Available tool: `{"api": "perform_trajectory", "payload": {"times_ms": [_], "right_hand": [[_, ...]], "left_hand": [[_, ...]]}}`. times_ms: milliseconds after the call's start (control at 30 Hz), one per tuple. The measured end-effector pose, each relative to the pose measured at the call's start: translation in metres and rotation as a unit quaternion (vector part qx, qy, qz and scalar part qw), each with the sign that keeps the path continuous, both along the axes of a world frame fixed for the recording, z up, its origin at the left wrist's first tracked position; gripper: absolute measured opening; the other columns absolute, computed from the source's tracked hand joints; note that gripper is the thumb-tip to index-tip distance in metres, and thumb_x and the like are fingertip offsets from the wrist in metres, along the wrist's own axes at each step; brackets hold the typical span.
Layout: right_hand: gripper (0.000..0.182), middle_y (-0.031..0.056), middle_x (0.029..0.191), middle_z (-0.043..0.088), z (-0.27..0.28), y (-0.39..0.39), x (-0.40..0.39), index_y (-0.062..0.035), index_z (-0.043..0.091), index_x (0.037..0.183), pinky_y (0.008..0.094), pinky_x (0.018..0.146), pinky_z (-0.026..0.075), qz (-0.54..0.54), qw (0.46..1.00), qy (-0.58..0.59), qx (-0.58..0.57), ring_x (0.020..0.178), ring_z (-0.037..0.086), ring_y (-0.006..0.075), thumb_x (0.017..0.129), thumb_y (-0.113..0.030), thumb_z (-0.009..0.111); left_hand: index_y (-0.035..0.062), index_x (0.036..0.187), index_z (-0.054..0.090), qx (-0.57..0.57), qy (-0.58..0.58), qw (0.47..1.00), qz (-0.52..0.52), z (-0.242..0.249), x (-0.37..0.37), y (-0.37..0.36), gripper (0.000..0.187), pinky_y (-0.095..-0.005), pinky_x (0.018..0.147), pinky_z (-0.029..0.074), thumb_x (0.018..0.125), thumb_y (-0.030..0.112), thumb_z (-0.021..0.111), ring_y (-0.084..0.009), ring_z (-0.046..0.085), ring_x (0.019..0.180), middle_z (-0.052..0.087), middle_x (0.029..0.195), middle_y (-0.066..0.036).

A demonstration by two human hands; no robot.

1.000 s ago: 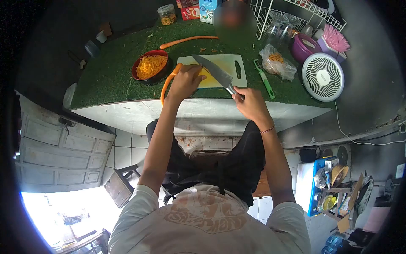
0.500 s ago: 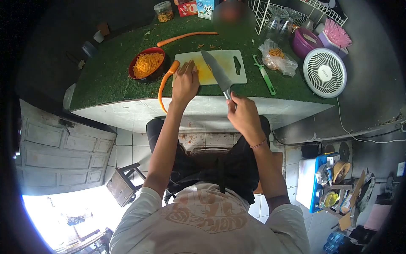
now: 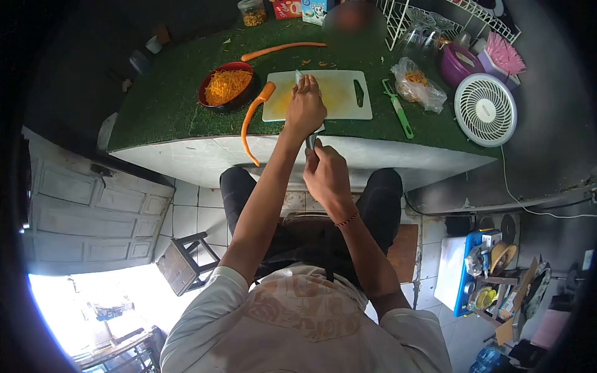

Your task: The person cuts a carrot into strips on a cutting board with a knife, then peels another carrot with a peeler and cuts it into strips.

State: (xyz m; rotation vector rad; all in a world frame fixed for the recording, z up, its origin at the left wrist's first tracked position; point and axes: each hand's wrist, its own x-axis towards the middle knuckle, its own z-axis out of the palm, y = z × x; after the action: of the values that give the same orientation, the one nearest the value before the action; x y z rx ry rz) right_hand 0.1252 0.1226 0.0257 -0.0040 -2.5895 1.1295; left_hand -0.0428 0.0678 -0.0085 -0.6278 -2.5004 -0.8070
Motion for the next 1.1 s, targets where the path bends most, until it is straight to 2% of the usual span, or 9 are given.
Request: {"api": "perform_trajectory", "payload": {"times_ms": [300,500,567,633,700,833,867,967,1100], "right_hand": [[0.019,0.027,0.082,0.065,0.018,-0.003,-0.005,0.0071,0.066,0.104,0.0483,0.068,0.05,-0.018,0.996,-0.021,-0.081,0.076,0.065,0.0446,0.096,-0.009,0.06],[0.02,0.027,0.084,0.066,0.056,-0.03,-0.031,0.0057,0.066,0.099,0.0498,0.072,0.051,0.051,0.996,0.034,-0.058,0.079,0.066,0.0444,0.097,-0.013,0.058],[0.019,0.026,0.082,0.066,0.071,-0.048,-0.042,0.0051,0.066,0.097,0.0498,0.073,0.052,0.083,0.993,0.078,-0.019,0.08,0.066,0.0432,0.095,-0.012,0.058],[0.029,0.0232,0.086,0.066,0.081,-0.064,-0.054,0.0005,0.067,0.119,0.0464,0.074,0.053,0.101,0.991,0.017,0.084,0.079,0.067,0.041,0.096,-0.015,0.058],[0.03,0.0195,0.085,0.066,0.07,-0.074,-0.063,-0.0007,0.066,0.12,0.0462,0.071,0.055,0.076,0.988,0.044,0.128,0.077,0.068,0.0372,0.093,-0.014,0.06],[0.033,0.017,0.09,0.066,0.06,-0.081,-0.068,-0.0028,0.066,0.123,0.045,0.068,0.057,0.058,0.983,0.02,0.174,0.079,0.07,0.0332,0.093,-0.015,0.061],[0.033,0.0171,0.091,0.066,0.059,-0.08,-0.067,-0.0031,0.067,0.123,0.045,0.068,0.057,0.05,0.985,0.021,0.165,0.079,0.07,0.0334,0.093,-0.016,0.061],[0.036,0.0184,0.095,0.066,0.059,-0.068,-0.063,-0.0032,0.066,0.127,0.0446,0.072,0.056,0.038,0.99,0.024,0.131,0.081,0.069,0.0346,0.094,-0.017,0.063],[0.037,0.0229,0.1,0.07,0.06,-0.031,-0.053,0.0013,0.067,0.126,0.0393,0.076,0.054,0.039,0.997,0.035,0.052,0.084,0.07,0.0342,0.094,-0.017,0.066]], "left_hand": [[-0.0206,0.137,0.044,-0.056,0.006,0.998,-0.008,0.024,-0.006,-0.001,0.062,-0.0484,0.118,0.032,0.084,0.01,0.054,-0.0429,0.047,0.138,0.052,0.139,-0.037],[-0.0181,0.132,0.051,-0.14,0.075,0.983,0.096,0.084,-0.025,-0.052,0.058,-0.0496,0.111,0.042,0.084,0.014,0.056,-0.0412,0.055,0.13,0.055,0.135,-0.034],[-0.0129,0.132,0.05,-0.11,0.111,0.982,0.104,0.098,-0.03,-0.091,0.05,-0.0503,0.091,0.056,0.088,0.01,0.053,-0.0451,0.066,0.109,0.062,0.121,-0.033],[-0.0075,0.129,0.055,0.03,0.049,0.994,0.088,0.098,-0.043,-0.13,0.042,-0.0503,0.093,0.055,0.093,0.014,0.05,-0.0441,0.066,0.11,0.064,0.119,-0.032],[-0.0039,0.13,0.059,0.037,0.144,0.982,0.114,0.076,-0.058,-0.163,0.039,-0.0489,0.095,0.055,0.097,0.015,0.048,-0.042,0.065,0.113,0.064,0.124,-0.03],[-0.0013,0.128,0.062,0.146,-0.016,0.977,0.153,0.099,-0.026,-0.174,0.041,-0.0499,0.087,0.055,0.091,0.008,0.048,-0.044,0.068,0.103,0.071,0.111,-0.026],[0.0023,0.127,0.065,0.167,0.061,0.974,0.139,0.088,-0.034,-0.179,0.043,-0.0496,0.084,0.056,0.087,0.003,0.049,-0.0422,0.071,0.095,0.072,0.105,-0.025],[0.0064,0.125,0.069,0.182,-0.022,0.971,0.155,0.096,-0.028,-0.18,0.048,-0.0419,0.089,0.056,0.083,-0.003,0.048,-0.0336,0.071,0.108,0.069,0.125,-0.018],[0.0052,0.115,0.073,0.157,0.098,0.977,0.103,0.073,-0.051,-0.197,0.052,-0.0404,0.092,0.057,0.071,-0.01,0.05,-0.0358,0.071,0.105,0.071,0.118,-0.02]]}}
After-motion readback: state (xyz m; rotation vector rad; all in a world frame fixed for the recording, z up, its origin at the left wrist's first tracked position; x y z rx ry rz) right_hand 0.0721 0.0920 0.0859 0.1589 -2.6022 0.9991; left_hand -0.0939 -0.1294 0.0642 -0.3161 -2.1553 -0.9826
